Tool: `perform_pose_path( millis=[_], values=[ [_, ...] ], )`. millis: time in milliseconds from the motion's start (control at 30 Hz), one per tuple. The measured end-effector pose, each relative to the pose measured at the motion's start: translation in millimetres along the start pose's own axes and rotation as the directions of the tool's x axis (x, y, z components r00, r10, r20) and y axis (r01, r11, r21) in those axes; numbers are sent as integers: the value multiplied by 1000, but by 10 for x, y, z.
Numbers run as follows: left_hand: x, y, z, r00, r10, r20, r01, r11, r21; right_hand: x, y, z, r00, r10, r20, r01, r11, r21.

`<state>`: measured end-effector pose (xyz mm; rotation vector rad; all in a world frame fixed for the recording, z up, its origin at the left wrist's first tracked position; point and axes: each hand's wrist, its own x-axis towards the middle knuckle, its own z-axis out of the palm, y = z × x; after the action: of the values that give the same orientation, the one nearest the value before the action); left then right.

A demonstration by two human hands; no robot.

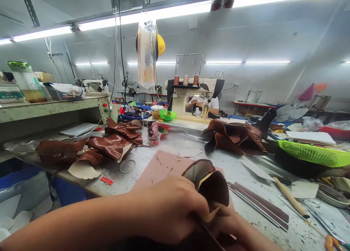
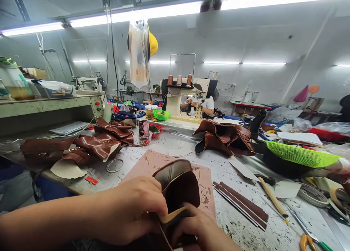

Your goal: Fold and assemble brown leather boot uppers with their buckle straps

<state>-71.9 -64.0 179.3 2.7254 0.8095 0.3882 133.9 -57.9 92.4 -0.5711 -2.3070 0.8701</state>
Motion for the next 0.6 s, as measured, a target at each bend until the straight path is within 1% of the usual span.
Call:
perform_pose_path(
  millis=[67,100,200,267,300,367,400,433,467,500,533,567,600],
  values=[
    [7,12,3,1000,7,27,-7,1000,4,11,-17,21,1000,23,-8,-23,1000,14],
    [11,15,-1,1000,4,27,-4,1000,4,14,-11,38,999,29,-34,-29,999,27],
    [16,17,-24,1000,-25,-14,24,1000,-14,6,71,88,984,41,-173,-30,997,66],
    [9,16,-35,998,-51,-40,50,998,-32,-10,147,108,958,59,-281,-60,998,5],
    [4,16,-36,996,-73,-49,71,997,-40,-20,178,113,940,76,-331,-96,994,-44],
    [-10,21,-34,989,-133,-68,130,990,-49,-39,206,114,913,112,-392,-168,980,-110],
    [-17,27,-34,984,-159,-77,155,987,-51,-48,203,109,917,133,-376,-185,977,-107],
    [-23,35,-37,981,-177,-84,173,984,-52,-57,191,100,935,156,-319,-192,978,-85],
    [-27,46,-42,979,-183,-88,179,983,-50,-68,174,90,959,168,-227,-185,981,-55],
    [-29,59,-50,981,-176,-84,172,984,-49,-79,155,79,978,170,-124,-175,984,-26],
    [-28,73,-61,985,-158,-75,154,987,-52,-92,137,71,986,165,-32,-166,986,-5],
    [-26,88,-71,989,-132,-62,128,990,-60,-107,122,65,986,161,35,-161,987,7],
    [-23,103,-81,994,-100,-44,97,993,-71,-122,111,63,985,157,69,-158,987,10]
  ],
)
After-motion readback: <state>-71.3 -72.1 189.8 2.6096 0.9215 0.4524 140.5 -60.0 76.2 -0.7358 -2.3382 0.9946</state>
